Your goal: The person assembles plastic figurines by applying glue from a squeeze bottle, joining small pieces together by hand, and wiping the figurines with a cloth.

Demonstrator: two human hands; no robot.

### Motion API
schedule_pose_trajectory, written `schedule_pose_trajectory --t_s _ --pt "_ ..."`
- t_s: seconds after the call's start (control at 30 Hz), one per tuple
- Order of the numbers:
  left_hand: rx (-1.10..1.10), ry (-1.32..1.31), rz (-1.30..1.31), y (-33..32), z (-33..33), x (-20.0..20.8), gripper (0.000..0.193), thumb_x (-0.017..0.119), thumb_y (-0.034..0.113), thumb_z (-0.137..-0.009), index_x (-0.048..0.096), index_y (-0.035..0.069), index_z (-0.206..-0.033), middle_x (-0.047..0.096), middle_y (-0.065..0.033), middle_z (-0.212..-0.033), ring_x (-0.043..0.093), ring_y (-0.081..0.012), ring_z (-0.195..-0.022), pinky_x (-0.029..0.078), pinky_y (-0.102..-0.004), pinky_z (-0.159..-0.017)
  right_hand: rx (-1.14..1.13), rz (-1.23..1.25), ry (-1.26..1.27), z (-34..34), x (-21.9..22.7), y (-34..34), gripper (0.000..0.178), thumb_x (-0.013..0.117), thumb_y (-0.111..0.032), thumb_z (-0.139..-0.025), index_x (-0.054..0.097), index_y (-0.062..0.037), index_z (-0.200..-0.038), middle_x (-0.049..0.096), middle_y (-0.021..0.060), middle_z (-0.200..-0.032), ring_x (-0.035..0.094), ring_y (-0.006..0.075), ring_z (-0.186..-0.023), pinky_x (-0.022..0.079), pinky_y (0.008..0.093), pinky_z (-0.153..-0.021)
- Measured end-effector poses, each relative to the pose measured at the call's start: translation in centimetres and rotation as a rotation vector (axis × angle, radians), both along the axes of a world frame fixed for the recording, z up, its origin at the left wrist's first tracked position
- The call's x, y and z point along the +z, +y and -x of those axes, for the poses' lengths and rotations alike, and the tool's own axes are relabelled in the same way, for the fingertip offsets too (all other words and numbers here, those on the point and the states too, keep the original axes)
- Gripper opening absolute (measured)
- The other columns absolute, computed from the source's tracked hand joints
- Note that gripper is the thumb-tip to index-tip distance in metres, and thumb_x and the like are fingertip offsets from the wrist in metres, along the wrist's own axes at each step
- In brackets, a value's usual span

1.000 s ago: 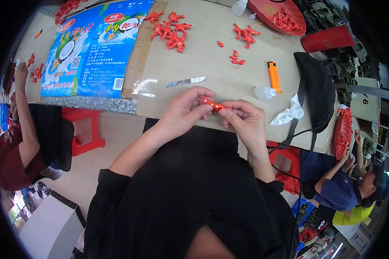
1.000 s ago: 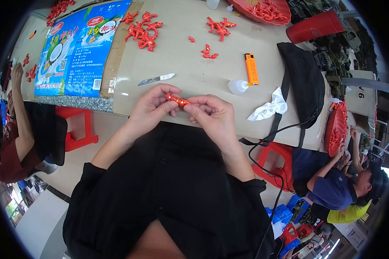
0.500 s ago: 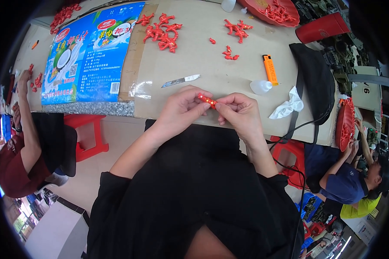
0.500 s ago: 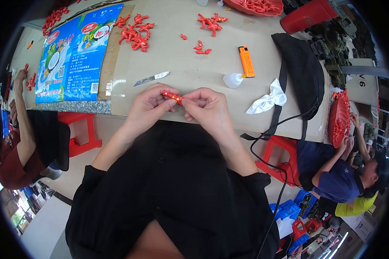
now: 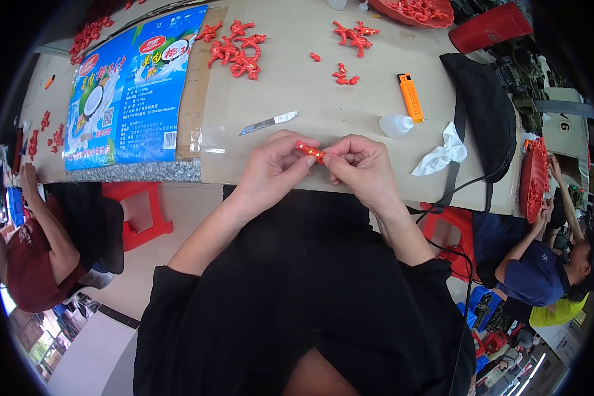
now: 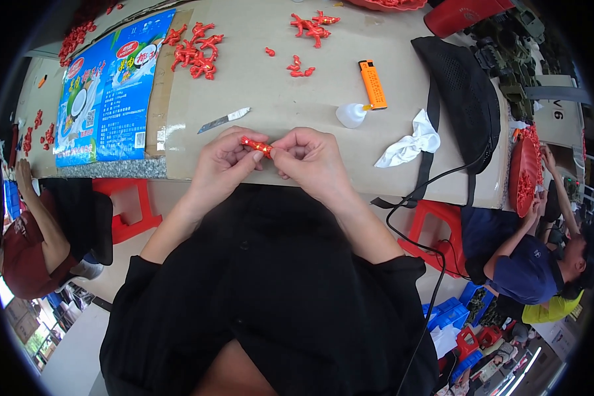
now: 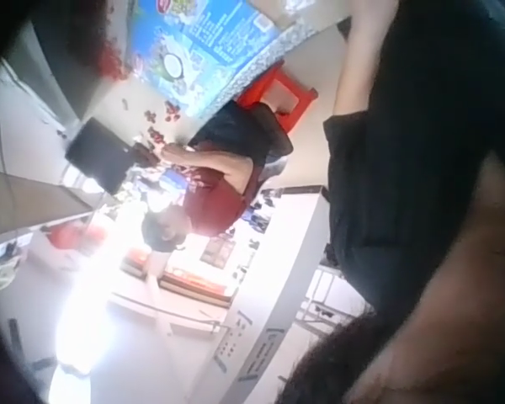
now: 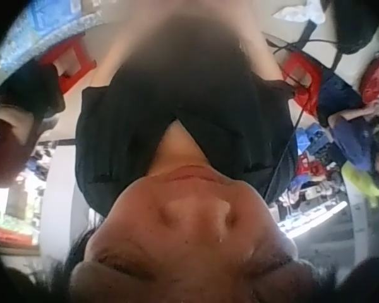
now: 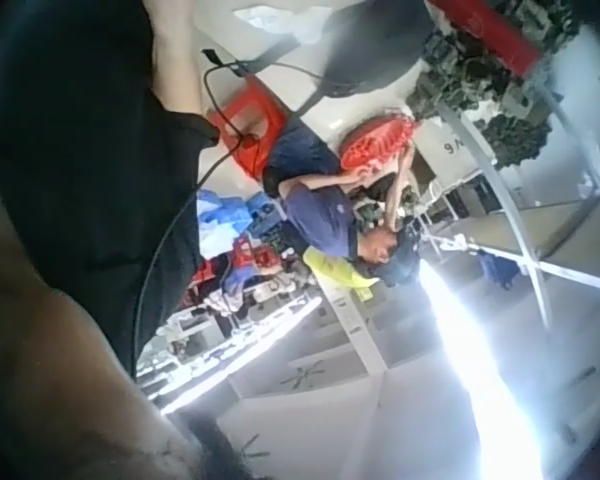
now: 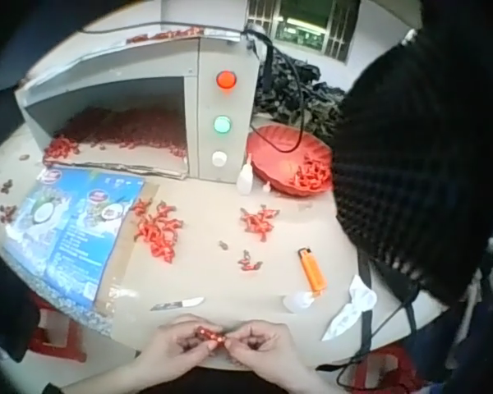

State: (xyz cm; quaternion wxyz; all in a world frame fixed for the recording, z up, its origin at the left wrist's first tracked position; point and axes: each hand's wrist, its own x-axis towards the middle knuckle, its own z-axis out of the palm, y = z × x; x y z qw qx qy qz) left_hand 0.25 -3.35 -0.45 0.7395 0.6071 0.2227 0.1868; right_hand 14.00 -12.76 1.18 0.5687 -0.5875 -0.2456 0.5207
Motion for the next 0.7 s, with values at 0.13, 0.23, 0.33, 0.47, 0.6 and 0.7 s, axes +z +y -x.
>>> schedule_pose_trajectory --t_s 0.13,0.23,0.33,0.47,0.6,0.7 --pt "0.029 -0.023 -0.027 -0.15 -0.08 -0.15 0.019 0.051 -0.001 -0.080 0.054 -0.003 -0.100 0.046 -0.0054 -0.096 0.055 -0.0102 -0.080 0.047 -0.0200 -0.070 -0.003 0.001 0.006 0.09 0.10 -0.06 0.005 0.057 -0.002 -0.076 0.056 0.0032 -0.076 0.056 0.0033 -0.062 0.050 0.0044 -0.051 0.041 0.0171 -0.046" --pt "0.014 0.006 -0.012 0.04 -0.18 0.22 0.019 0.051 -0.001 -0.081 0.054 -0.003 -0.100 0.046 -0.0061 -0.096 0.055 -0.0107 -0.080 0.047 -0.0204 -0.070 -0.005 -0.020 0.005 -0.13 -0.07 -0.03 0.006 0.057 -0.003 -0.077 0.056 0.0034 -0.076 0.056 0.0036 -0.063 0.051 0.0048 -0.051 0.042 0.0174 -0.046" --pt "0.000 0.002 0.006 0.12 -0.17 0.38 0.019 0.051 0.000 -0.082 0.053 -0.004 -0.100 0.046 -0.0064 -0.097 0.056 -0.0110 -0.081 0.048 -0.0211 -0.070 0.000 -0.003 0.023 -0.25 0.09 -0.11 0.008 0.058 -0.004 -0.077 0.056 0.0039 -0.078 0.057 0.0044 -0.065 0.052 0.0055 -0.052 0.044 0.0179 -0.047" --pt "-0.008 -0.004 0.021 0.19 -0.04 0.21 0.020 0.051 0.000 -0.082 0.053 -0.004 -0.101 0.046 -0.0060 -0.096 0.056 -0.0110 -0.082 0.048 -0.0214 -0.070 0.021 -0.003 0.033 -0.33 0.23 -0.16 0.010 0.058 -0.005 -0.078 0.056 0.0045 -0.079 0.058 0.0055 -0.066 0.053 0.0063 -0.054 0.045 0.0186 -0.049" --pt "0.012 -0.013 0.033 0.11 -0.13 0.19 0.019 0.052 0.000 -0.081 0.053 -0.004 -0.100 0.046 -0.0053 -0.095 0.056 -0.0105 -0.081 0.048 -0.0208 -0.070 0.028 -0.024 0.048 -0.32 0.13 -0.25 0.010 0.058 -0.005 -0.079 0.056 0.0048 -0.080 0.058 0.0056 -0.067 0.054 0.0065 -0.055 0.045 0.0187 -0.049" --pt "0.028 -0.009 0.047 -0.03 -0.19 0.18 0.018 0.052 -0.001 -0.080 0.053 -0.004 -0.098 0.046 -0.0050 -0.094 0.056 -0.0098 -0.081 0.047 -0.0200 -0.070 0.024 -0.018 0.034 -0.19 0.12 -0.27 0.010 0.058 -0.005 -0.079 0.056 0.0045 -0.078 0.058 0.0052 -0.066 0.053 0.0061 -0.054 0.045 0.0183 -0.048"
